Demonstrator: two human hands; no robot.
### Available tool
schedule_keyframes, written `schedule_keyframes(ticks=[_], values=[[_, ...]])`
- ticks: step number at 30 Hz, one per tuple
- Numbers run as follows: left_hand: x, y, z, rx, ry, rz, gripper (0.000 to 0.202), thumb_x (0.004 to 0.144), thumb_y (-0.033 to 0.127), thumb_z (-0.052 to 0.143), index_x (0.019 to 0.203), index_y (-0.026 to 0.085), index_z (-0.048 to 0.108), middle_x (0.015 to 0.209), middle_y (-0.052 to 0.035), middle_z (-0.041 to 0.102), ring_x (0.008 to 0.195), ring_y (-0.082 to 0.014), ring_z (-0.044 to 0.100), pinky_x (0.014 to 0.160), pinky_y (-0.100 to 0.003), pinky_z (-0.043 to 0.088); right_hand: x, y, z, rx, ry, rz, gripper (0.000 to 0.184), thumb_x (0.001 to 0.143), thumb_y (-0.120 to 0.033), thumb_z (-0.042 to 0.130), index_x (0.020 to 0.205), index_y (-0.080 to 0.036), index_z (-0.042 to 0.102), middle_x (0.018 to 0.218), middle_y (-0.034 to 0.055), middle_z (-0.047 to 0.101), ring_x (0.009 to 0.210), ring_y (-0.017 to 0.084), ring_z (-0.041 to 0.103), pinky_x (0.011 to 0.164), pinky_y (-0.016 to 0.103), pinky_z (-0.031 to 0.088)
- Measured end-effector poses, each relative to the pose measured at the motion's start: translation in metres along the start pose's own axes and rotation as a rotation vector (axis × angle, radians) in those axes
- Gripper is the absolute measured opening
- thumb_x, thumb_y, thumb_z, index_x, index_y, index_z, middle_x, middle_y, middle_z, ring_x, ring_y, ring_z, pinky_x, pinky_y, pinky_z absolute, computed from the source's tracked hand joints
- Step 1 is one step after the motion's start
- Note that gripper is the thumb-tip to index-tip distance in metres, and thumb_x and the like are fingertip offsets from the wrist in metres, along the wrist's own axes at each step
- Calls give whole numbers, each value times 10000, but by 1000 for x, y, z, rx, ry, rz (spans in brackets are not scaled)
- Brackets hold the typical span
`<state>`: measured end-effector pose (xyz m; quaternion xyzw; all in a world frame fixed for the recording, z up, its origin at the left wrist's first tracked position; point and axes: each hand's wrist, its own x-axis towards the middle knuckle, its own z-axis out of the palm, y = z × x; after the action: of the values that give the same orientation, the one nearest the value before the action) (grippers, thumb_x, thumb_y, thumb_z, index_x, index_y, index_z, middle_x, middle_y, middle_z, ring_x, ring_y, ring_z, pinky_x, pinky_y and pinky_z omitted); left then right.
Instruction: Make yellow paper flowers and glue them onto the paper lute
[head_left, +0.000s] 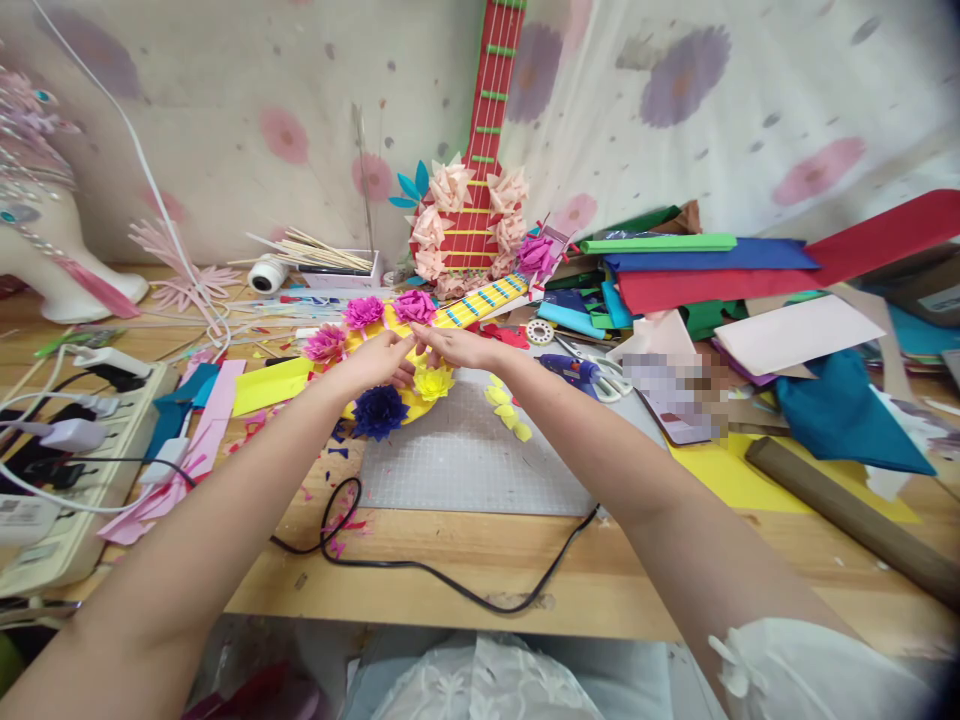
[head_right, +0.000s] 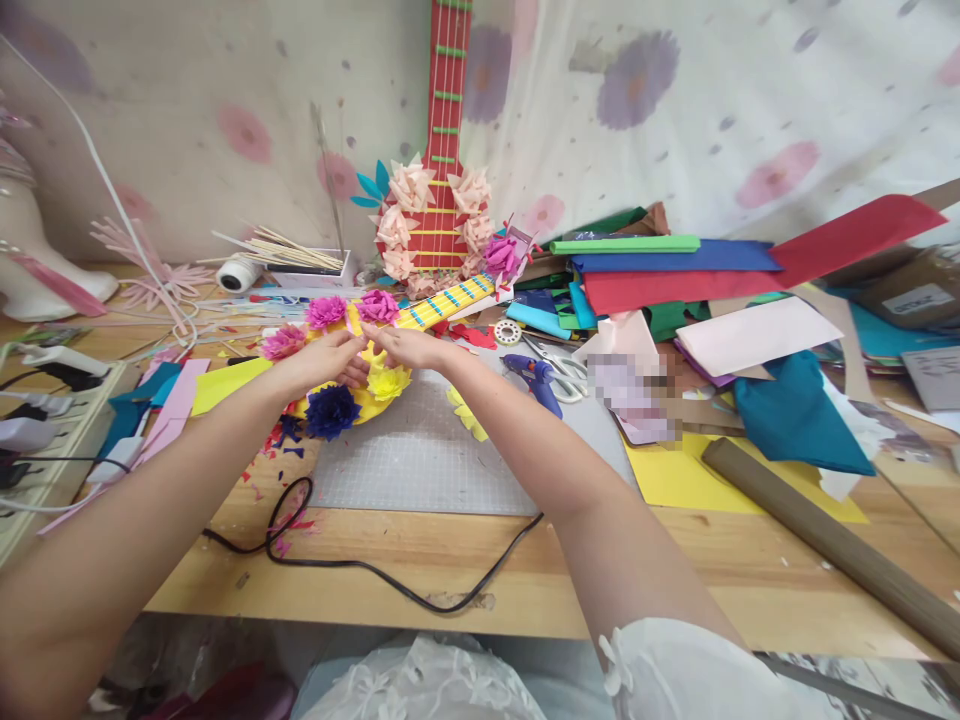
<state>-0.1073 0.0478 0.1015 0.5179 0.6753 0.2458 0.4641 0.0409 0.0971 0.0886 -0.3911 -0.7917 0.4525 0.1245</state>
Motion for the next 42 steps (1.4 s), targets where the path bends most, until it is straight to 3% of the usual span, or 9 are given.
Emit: schedule_keyframes(ticks=[3,6,12,18,29,36,42], values=[[2,0,0,125,37,69,311,770,368,585,984,161,494,760,-62,642,609,-183,653,575,-272,501,-1,-1,-1,-10,-4,3,537,911,-552,230,937,-149,584,853,65,622,692,111,566,654,218,449],[4,-1,2,204,11,97,353,708,312,647,993,168,496,672,-29,624,573,-202,648,556,-285,497,0,2,-2,-18,-13,-8,550,907,-561,226,915,-147,588,798,58,610,668,110,548,618,215,439],[5,0,6,85,-71,65,213,772,373,582,791,184,484,555,-2,548,506,-175,599,569,-310,499,-3,1,-2,39,18,-1,502,916,-535,254,975,-152,573,740,37,599,622,98,539,533,186,414],[6,3,7,32,-44,-26,222,796,392,554,827,188,473,615,-29,602,559,-174,619,580,-292,502,-14,1,-9,107,118,17,500,919,-528,255,1003,-137,555,786,59,649,604,99,559,541,195,429],[9,7,9,161,27,34,184,776,320,566,862,162,532,520,-13,546,519,-216,608,566,-338,490,-53,35,-6,208,307,27,439,921,-494,281,929,-150,554,796,49,673,545,80,514,555,197,418],[1,17,13,90,15,-80,144,791,305,549,843,173,521,519,-13,564,504,-188,601,559,-306,492,-73,52,1,223,322,85,471,909,-532,275,883,-158,560,788,55,680,540,80,509,548,188,425],[0,17,11,70,3,-99,216,805,355,534,893,158,536,544,-23,562,513,-198,600,588,-326,494,-82,61,4,275,348,112,503,888,-579,273,892,-164,556,805,63,679,533,84,503,496,183,399]])
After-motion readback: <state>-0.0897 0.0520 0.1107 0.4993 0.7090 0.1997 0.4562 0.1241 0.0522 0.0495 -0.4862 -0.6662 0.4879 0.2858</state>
